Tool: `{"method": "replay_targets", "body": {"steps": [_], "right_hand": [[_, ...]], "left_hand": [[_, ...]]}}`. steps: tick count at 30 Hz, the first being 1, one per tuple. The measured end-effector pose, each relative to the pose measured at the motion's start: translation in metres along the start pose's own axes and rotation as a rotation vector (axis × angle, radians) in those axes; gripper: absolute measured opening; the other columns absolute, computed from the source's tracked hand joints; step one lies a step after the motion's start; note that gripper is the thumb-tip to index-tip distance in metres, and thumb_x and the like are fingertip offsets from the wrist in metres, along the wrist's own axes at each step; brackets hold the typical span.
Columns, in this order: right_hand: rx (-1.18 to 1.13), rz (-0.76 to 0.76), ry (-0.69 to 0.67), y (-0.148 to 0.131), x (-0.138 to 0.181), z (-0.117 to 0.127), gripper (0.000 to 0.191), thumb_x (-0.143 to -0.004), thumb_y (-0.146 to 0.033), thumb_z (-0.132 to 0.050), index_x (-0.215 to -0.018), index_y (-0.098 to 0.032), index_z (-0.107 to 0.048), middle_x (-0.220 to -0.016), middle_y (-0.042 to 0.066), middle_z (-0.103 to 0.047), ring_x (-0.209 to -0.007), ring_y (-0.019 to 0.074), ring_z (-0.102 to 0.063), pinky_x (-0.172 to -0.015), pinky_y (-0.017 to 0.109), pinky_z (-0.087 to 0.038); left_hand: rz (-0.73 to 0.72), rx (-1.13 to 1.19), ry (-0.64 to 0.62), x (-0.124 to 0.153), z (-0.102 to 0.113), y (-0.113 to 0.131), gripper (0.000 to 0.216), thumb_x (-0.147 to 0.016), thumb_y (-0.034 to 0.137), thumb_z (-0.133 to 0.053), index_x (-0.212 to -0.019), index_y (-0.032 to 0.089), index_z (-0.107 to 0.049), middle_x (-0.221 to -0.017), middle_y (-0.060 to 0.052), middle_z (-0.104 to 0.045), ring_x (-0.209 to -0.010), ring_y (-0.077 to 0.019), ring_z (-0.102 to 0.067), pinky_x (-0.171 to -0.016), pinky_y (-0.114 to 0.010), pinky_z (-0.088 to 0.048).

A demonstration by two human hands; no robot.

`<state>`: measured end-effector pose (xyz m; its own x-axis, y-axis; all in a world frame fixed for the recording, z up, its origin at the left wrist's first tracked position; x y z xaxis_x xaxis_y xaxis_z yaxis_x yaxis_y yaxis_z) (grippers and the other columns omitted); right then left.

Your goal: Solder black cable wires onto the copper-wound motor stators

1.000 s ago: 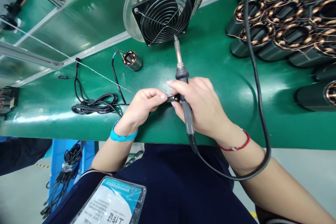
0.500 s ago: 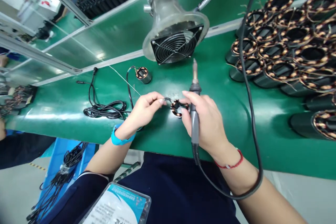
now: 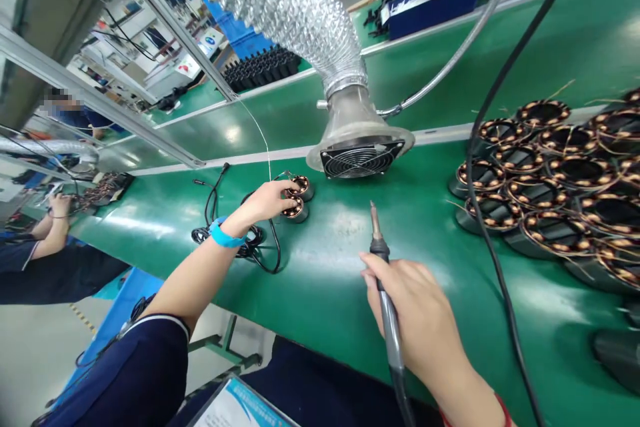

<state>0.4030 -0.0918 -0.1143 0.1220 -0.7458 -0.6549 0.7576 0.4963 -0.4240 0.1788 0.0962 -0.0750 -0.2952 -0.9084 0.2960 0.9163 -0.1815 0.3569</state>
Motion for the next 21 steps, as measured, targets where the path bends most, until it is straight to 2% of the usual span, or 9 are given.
{"method": "replay_targets", "body": {"steps": [2, 5, 10, 13, 15, 17, 19, 20, 21], "right_hand": [[0.014, 0.005, 0.007, 0.002, 0.000, -0.001, 0.023, -0.096, -0.016, -0.051, -0.118, -0.013, -0.058, -0.075, 0.002, -0.066, -0.064, 0.0121, -0.059, -0.068, 0.027, -0.047], [0.066, 0.019, 0.009, 0.007, 0.000, -0.005, 0.021, -0.096, -0.016, -0.051, -0.115, -0.012, -0.059, -0.073, 0.001, -0.063, -0.063, 0.0117, -0.057, -0.069, 0.028, -0.046], [0.172, 0.021, -0.009, 0.019, -0.005, -0.009, 0.020, -0.097, -0.016, -0.048, -0.112, -0.013, -0.060, -0.071, 0.000, -0.061, -0.061, 0.0104, -0.057, -0.068, 0.026, -0.045], [0.219, 0.002, -0.011, 0.026, -0.008, -0.009, 0.020, -0.098, -0.018, -0.046, -0.112, -0.013, -0.059, -0.068, -0.002, -0.060, -0.059, 0.0097, -0.056, -0.065, 0.025, -0.044], [0.227, -0.011, -0.020, 0.030, -0.008, -0.009, 0.020, -0.098, -0.018, -0.046, -0.112, -0.014, -0.059, -0.068, -0.002, -0.060, -0.059, 0.0098, -0.056, -0.065, 0.024, -0.045], [0.221, -0.022, -0.033, 0.032, -0.008, -0.010, 0.020, -0.098, -0.019, -0.046, -0.113, -0.014, -0.059, -0.069, -0.001, -0.063, -0.060, 0.0103, -0.059, -0.067, 0.025, -0.045], [0.204, -0.034, -0.042, 0.033, -0.007, -0.011, 0.020, -0.098, -0.020, -0.046, -0.113, -0.015, -0.059, -0.070, -0.001, -0.065, -0.062, 0.0108, -0.061, -0.068, 0.025, -0.046], [0.193, -0.039, -0.045, 0.033, -0.006, -0.012, 0.020, -0.098, -0.020, -0.047, -0.114, -0.016, -0.058, -0.071, -0.001, -0.066, -0.063, 0.0111, -0.061, -0.069, 0.026, -0.046], [0.179, -0.044, -0.048, 0.032, -0.006, -0.012, 0.021, -0.098, -0.020, -0.047, -0.115, -0.016, -0.058, -0.072, -0.002, -0.067, -0.063, 0.0114, -0.062, -0.070, 0.026, -0.046]], "left_hand": [[-0.010, -0.012, 0.011, -0.017, 0.008, 0.001, 0.031, -0.078, 0.019, -0.070, -0.109, 0.020, -0.074, -0.093, -0.003, -0.074, -0.083, -0.0184, -0.067, -0.077, -0.027, -0.051], [-0.006, -0.017, 0.098, -0.062, 0.022, 0.006, 0.026, -0.081, 0.019, -0.067, -0.106, 0.016, -0.075, -0.091, -0.006, -0.075, -0.085, -0.0203, -0.069, -0.080, -0.029, -0.052], [-0.035, 0.024, 0.315, -0.154, 0.033, 0.034, 0.037, -0.087, 0.020, -0.060, -0.123, 0.012, -0.068, -0.124, -0.015, -0.070, -0.116, -0.0256, -0.064, -0.098, -0.032, -0.048], [-0.096, 0.063, 0.345, -0.188, 0.030, 0.057, 0.038, -0.092, 0.021, -0.054, -0.127, 0.011, -0.065, -0.127, -0.015, -0.069, -0.118, -0.0242, -0.064, -0.098, -0.031, -0.047], [-0.144, 0.069, 0.353, -0.196, 0.031, 0.064, 0.041, -0.094, 0.022, -0.051, -0.133, 0.013, -0.061, -0.131, -0.014, -0.067, -0.120, -0.0224, -0.062, -0.100, -0.029, -0.046], [-0.167, 0.049, 0.384, -0.193, 0.041, 0.055, 0.050, -0.096, 0.029, -0.050, -0.144, 0.014, -0.050, -0.143, -0.014, -0.058, -0.131, -0.0230, -0.055, -0.107, -0.031, -0.041], [-0.112, -0.050, 0.402, -0.179, 0.059, 0.027, 0.061, -0.097, 0.040, -0.047, -0.152, 0.014, -0.036, -0.155, -0.016, -0.044, -0.142, -0.0276, -0.041, -0.116, -0.039, -0.032], [-0.026, -0.204, 0.360, -0.169, 0.070, 0.006, 0.063, -0.099, 0.045, -0.040, -0.154, 0.015, -0.032, -0.157, -0.016, -0.040, -0.145, -0.0296, -0.037, -0.117, -0.043, -0.029], [0.046, -0.261, 0.312, -0.155, 0.081, -0.017, 0.061, -0.099, 0.046, -0.037, -0.150, 0.013, -0.037, -0.154, -0.019, -0.043, -0.145, -0.0334, -0.036, -0.117, -0.049, -0.027]]}}
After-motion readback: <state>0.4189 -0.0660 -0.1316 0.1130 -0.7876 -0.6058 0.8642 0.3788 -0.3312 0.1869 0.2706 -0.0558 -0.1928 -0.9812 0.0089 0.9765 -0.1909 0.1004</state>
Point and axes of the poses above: each hand's wrist, its own x-axis away from the middle knuckle, its own z-axis out of the back of the hand, y = z × x, the point moved 2 cm from there along -x, towards the middle knuckle
